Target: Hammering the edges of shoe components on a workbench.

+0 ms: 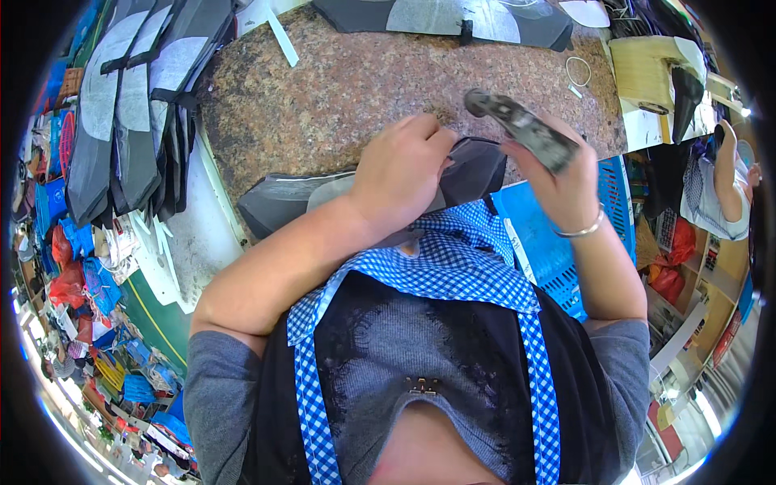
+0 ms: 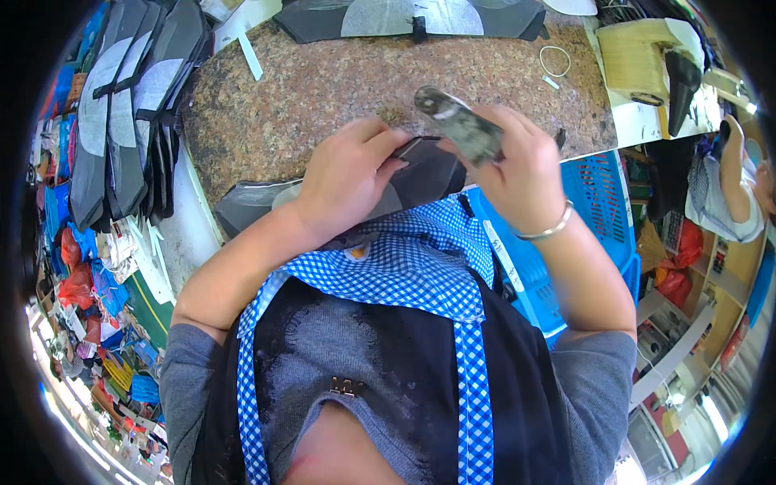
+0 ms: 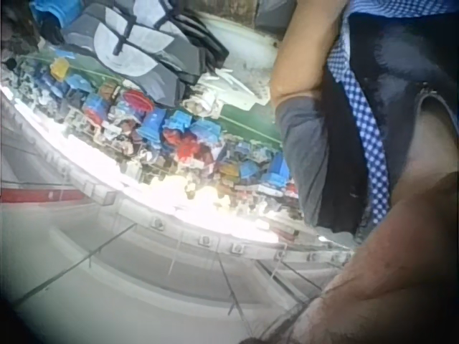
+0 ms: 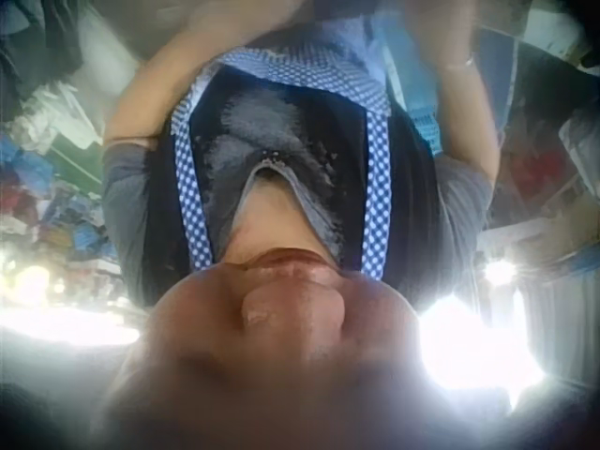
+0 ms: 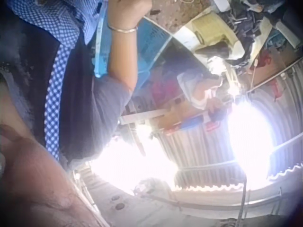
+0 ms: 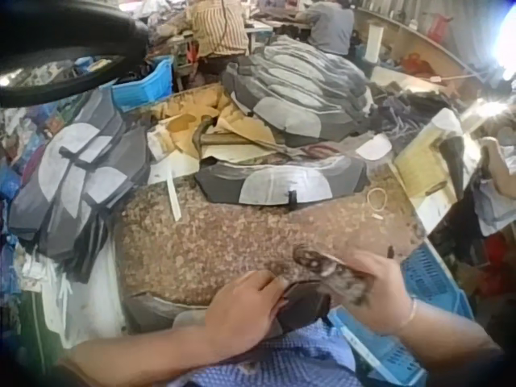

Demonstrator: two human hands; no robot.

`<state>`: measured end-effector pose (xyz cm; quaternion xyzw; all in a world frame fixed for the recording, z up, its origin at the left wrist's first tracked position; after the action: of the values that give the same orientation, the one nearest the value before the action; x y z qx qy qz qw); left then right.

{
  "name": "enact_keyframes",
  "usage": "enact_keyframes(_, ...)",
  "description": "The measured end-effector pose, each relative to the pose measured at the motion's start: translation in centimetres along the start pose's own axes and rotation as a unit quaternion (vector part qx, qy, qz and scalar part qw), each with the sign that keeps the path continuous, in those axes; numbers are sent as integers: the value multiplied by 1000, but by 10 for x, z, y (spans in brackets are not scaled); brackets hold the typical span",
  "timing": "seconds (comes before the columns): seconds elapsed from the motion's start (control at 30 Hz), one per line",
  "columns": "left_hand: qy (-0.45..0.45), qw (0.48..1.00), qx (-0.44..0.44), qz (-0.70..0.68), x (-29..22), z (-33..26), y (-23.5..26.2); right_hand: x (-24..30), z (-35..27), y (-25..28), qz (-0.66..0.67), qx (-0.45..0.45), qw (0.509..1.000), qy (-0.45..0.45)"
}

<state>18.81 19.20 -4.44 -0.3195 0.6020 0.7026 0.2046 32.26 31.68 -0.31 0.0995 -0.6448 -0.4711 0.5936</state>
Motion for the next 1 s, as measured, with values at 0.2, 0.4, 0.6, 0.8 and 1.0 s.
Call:
enact_keyframes(0.2, -42, 997, -59, -26, -3, 1, 5, 4, -26, 16, -82, 122, 989, 1)
enact_keyframes(0.4, -108, 980, -28, 165, -23, -6, 4, 12, -4, 22, -127, 84, 988, -7)
enact_keyframes(0.6, -139, 963, 24, 230, -27, -8, 0, 22, 12, 14, -196, 92, 973, 76)
enact_keyframes(0.8, -110, 983, -32, 140, -10, -8, 8, 15, -4, 1, -156, 72, 981, 85)
enact_keyframes(1.0, -92, 982, -36, 160, -24, -14, 14, 16, -3, 3, -120, 25, 990, 71)
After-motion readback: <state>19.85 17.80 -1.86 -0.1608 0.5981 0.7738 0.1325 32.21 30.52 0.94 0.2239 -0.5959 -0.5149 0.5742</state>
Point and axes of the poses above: each hand's wrist, its own z-axis towards the middle knuckle, its own y-axis out of the back of the hand, x = y × z, the point moved 5 cm from there along z, towards the middle knuckle
